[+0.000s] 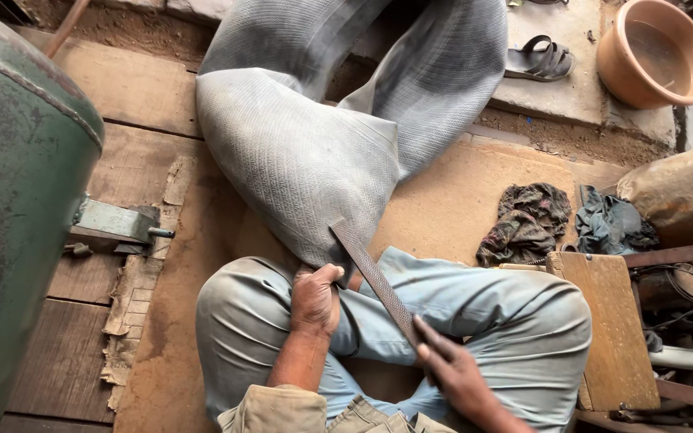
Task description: The person uses a rasp to roughen the surface of a gray rubber inner tube and then trims around a patch area with scissors.
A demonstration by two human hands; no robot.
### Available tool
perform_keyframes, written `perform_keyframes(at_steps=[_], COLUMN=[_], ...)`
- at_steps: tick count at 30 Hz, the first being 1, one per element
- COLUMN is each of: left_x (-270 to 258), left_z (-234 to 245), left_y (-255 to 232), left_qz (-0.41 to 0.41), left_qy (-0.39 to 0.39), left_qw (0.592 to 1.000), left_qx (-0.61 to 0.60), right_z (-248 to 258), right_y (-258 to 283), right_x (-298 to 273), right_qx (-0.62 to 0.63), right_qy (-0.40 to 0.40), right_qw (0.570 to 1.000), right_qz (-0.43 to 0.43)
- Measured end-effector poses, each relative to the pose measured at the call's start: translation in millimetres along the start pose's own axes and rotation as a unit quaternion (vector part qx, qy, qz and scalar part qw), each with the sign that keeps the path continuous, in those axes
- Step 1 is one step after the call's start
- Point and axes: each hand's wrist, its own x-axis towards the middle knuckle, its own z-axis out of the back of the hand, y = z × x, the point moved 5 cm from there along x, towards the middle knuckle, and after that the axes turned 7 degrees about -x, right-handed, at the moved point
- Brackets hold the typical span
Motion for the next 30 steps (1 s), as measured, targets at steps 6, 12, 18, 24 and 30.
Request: perform_keyframes(at_steps=[6, 12, 18, 24, 30], left_x=[14.7, -8.6, -6.7, -2.1, -1.4], left_z=[19.0, -5.7, -12.2, -11.6, -16.1], left_y=[7.7, -6.8, -9.1, -4.7, -12.6], left_qz=[0.002, -0.006, -0.009, 0.018, 0.008], left_qy=[-0.006, 0.018, 0.027, 0.021, 0.049], left_qw=[0.999, 1.0, 0.999, 1.0, 0.999], left_qx=[0.038, 0.003, -0.02, -0.004, 0.021], right_z=[-46.8, -37.0, 9.1, -29.0, -47.6], right_y=[53.1, 111.6, 32.1, 25.3, 98.7], right_x=[81.4, 145.2, 30.2, 22.3, 140.6], right_qx=[-0.048, 0.028, -0.099, -0.025, 0.017], right_qy=[-0.046, -0.072, -0.031, -0.037, -0.055], right_qw=[0.995, 0.988, 0.994, 0.999, 0.986], right_qz=[0.069, 0.134, -0.023, -0.027, 0.159])
